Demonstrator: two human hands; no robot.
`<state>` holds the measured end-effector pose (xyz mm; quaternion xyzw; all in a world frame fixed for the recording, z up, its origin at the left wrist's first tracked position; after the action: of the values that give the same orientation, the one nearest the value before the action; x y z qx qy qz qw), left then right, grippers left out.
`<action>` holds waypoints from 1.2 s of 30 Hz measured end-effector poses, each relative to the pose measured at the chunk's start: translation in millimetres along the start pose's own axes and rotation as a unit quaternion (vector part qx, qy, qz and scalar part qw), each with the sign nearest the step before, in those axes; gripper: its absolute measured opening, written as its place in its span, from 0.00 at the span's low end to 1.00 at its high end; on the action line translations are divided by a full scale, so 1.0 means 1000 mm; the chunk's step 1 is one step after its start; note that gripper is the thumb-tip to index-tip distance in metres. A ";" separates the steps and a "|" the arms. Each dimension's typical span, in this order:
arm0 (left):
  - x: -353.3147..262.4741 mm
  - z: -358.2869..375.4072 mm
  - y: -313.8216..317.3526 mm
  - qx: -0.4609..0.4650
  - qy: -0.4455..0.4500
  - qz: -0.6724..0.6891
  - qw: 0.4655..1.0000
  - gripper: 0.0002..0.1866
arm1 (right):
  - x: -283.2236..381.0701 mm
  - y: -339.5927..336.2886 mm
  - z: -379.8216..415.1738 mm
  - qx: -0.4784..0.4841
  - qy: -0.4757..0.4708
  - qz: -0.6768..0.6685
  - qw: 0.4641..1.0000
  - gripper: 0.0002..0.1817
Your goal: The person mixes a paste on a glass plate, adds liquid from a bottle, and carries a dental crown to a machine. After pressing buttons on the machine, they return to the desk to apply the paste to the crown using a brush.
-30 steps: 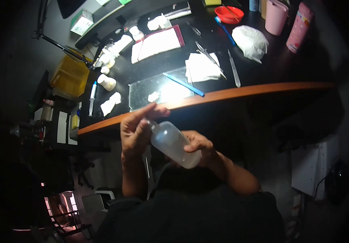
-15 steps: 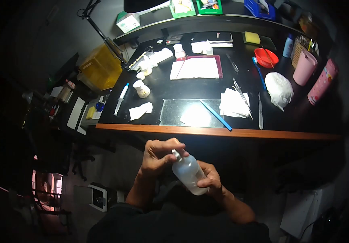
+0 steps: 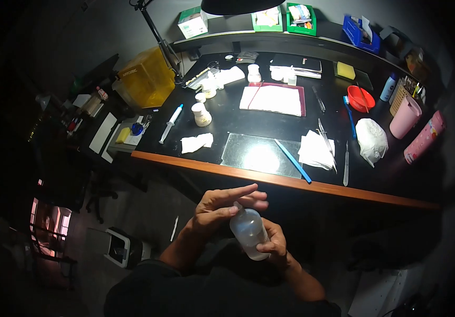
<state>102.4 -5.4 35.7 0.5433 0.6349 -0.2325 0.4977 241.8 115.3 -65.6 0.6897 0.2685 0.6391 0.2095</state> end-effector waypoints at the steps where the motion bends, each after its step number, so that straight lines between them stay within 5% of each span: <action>1: -0.003 -0.006 -0.001 0.005 0.036 -0.043 0.998 0.26 | 0.001 0.005 0.000 -0.011 -0.005 0.005 1.000 0.44; 6: 0.009 0.007 -0.014 -0.052 0.078 -0.187 0.978 0.22 | 0.000 -0.004 -0.002 -0.052 -0.048 0.111 0.991 0.43; 11: 0.000 0.011 -0.008 -0.022 -0.031 0.008 0.999 0.20 | 0.001 -0.002 -0.001 -0.003 0.002 0.031 1.000 0.43; 14: -0.005 0.009 -0.006 -0.029 -0.004 0.019 0.999 0.21 | -0.006 -0.003 0.002 -0.013 -0.024 0.061 0.998 0.44; 17: 0.004 0.016 -0.011 -0.082 0.053 -0.130 0.987 0.16 | -0.003 -0.004 0.000 -0.033 -0.069 0.134 0.988 0.44; 24: 0.008 0.010 -0.004 -0.057 0.036 -0.033 0.997 0.09 | -0.003 0.002 0.007 0.031 0.049 -0.059 0.997 0.45; 27: 0.020 0.017 0.001 -0.028 0.026 -0.072 0.997 0.24 | 0.000 0.001 0.007 0.032 0.047 -0.042 0.997 0.45; 30: 0.018 0.014 0.012 0.033 0.009 -0.214 0.976 0.42 | 0.005 0.005 -0.001 -0.070 -0.057 -0.012 0.996 0.47; 36: 0.010 0.012 0.009 -0.013 0.019 -0.214 0.977 0.46 | 0.014 0.009 0.001 -0.046 -0.124 0.052 0.990 0.50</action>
<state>116.2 -7.9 24.1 0.3929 0.7488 -0.3146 0.4313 244.5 117.1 -49.5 0.7660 0.1749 0.5704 0.2393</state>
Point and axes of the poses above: each hand's wrist, its own z-axis away from the middle knuckle, its own y-axis out of the palm, x = y × z, the point moved 3 cm from there along -z, towards the middle knuckle, and after that the axes turned 3 degrees about x, right-handed, at the moved point
